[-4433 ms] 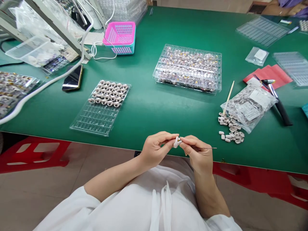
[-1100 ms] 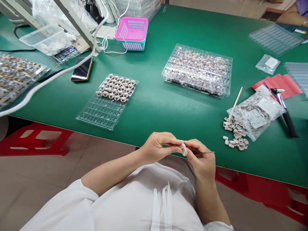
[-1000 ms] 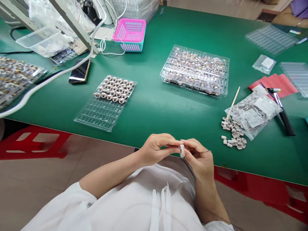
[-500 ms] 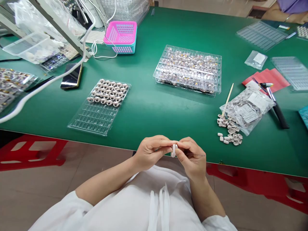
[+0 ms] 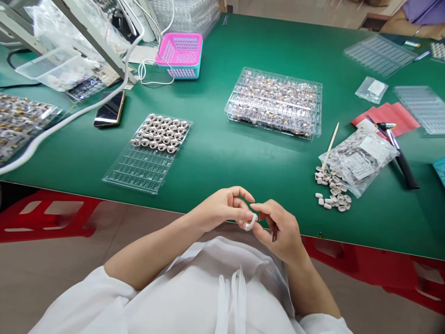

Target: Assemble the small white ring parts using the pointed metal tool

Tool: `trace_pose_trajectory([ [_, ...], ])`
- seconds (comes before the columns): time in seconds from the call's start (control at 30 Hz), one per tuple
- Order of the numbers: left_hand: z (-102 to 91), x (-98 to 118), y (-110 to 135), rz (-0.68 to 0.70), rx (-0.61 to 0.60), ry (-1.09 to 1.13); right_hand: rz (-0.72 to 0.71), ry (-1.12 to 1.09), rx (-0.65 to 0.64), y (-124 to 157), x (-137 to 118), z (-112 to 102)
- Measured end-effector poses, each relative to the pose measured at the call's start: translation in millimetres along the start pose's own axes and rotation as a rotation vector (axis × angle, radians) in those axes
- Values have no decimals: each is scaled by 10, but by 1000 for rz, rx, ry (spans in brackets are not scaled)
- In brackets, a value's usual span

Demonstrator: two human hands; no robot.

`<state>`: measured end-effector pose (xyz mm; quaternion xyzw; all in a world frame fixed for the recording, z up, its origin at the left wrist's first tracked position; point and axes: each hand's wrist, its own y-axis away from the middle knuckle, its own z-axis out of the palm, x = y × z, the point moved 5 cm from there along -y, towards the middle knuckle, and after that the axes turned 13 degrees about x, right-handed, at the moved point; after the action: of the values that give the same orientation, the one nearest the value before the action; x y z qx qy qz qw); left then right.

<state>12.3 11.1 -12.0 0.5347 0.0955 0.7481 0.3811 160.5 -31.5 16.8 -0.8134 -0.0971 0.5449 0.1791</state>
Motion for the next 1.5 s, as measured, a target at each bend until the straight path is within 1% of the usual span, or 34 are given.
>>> trace_pose_trajectory([
  [0.1, 38, 31, 8, -17, -7, -52, -70, -22, -32, -1, -15, -9],
  [0.2, 37, 44, 14, 30, 14, -98, -64, -42, -17, 28, 37, -27],
  [0.27, 14, 53, 7, 126, 37, -137, -6, -78, 4, 58, 98, -37],
  [0.33, -1, 70, 0, 287, 35, -208, 80, -145, 16, 97, 169, -29],
  [0.43, 39, 73, -2, 539, -52, -300, 172, -261, 30, 161, 243, 25],
  [0.5, 89, 45, -4, 643, -132, -302, 154, -295, 74, 192, 248, 59],
  [0.57, 139, 2, -5, 703, -195, -273, 93, -282, 145, 215, 225, 78],
  [0.63, 178, -42, 3, 740, -227, -222, 27, -249, 220, 233, 186, 83],
  [0.7, 204, -80, 22, 762, -231, -169, -17, -215, 278, 245, 147, 84],
  [0.8, 214, -114, 65, 767, -215, -84, -57, -171, 320, 246, 90, 91],
  [1.0, 161, -131, 95, 718, -173, -3, -63, -164, 324, 208, 64, 167],
  [1.17, 110, -141, 63, 675, -152, -6, -13, -233, 300, 199, 145, 215],
  [1.27, 97, -95, 77, 698, -145, -99, 6, -214, 238, 177, 166, 193],
  [1.33, 93, -36, 103, 755, -109, -241, -7, -159, 195, 146, 154, 159],
  [1.4, 97, 38, 146, 867, -43, -416, -21, -85, 168, 110, 139, 121],
  [1.5, 108, 142, 220, 1065, 124, -624, -54, 13, 172, 72, 115, 79],
])
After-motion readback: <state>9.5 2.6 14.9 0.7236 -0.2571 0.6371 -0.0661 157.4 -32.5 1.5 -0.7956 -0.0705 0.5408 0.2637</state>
